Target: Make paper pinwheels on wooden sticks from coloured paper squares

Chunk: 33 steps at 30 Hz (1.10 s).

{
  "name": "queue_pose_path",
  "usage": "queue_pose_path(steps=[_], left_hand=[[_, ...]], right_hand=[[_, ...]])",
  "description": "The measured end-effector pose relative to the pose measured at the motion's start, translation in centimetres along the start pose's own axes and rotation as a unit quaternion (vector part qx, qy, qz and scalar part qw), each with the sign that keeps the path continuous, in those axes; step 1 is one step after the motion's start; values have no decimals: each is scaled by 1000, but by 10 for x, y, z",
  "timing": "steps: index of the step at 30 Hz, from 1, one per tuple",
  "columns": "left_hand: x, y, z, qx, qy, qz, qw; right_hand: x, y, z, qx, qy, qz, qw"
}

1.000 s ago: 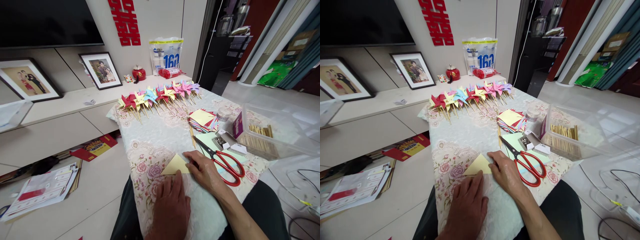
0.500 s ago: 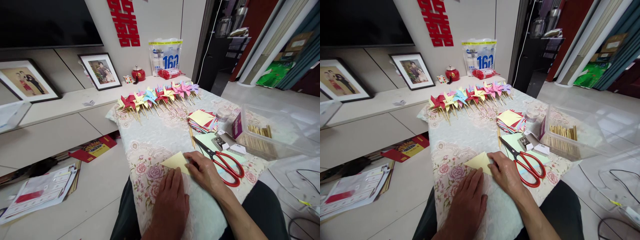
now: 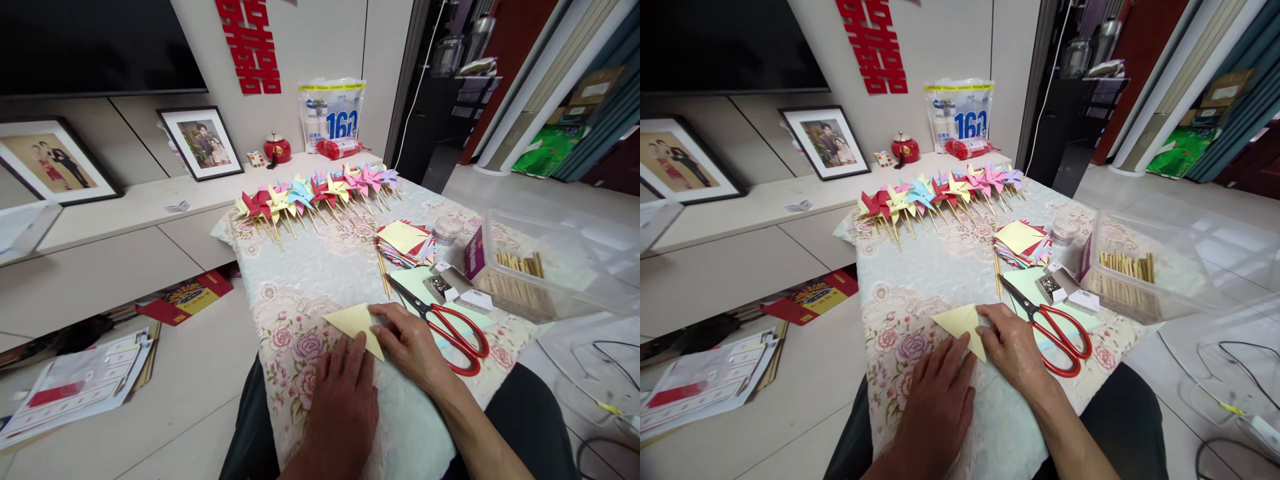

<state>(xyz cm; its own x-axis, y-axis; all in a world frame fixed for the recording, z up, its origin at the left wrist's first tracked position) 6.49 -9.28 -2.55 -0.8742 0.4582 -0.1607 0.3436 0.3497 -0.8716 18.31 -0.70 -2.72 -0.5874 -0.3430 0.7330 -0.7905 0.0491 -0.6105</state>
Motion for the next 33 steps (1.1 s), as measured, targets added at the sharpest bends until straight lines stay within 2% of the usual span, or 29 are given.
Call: queue_pose_path(steps=[6,11,17,23,28,33], left_hand=[[1,-1,-1,-6,3,14,1000],[7,-11,1,-10,20,87,996],[23,-25,2,19,10,207,978],[42,-24,8,33,-39,270,962],[47,-23,5,26,-75,259,963],[39,-24,-3,12,-48,220,974]], right_hand=[[-2,-1,0,-4,3,-13,1000],[11,-9,-1,-40,-73,-30,996],[23,-2,1,15,-135,-14,991],[25,12,6,97,-112,44,988],[28,11,4,98,-100,43,989],[29,10,2,97,-86,43,991]])
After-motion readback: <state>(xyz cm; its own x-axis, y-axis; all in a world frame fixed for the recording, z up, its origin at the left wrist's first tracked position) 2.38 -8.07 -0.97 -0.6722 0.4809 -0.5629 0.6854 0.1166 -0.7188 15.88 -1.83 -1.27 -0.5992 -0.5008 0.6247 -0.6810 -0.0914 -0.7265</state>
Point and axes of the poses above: each hand's wrist, its own z-axis away from the middle knuckle, its own y-axis out of the palm, x = y × z, the point moved 8 cm from there along -z, towards the middle knuckle, and after that the axes turned 6 degrees about -x, right-handed, at the moved point
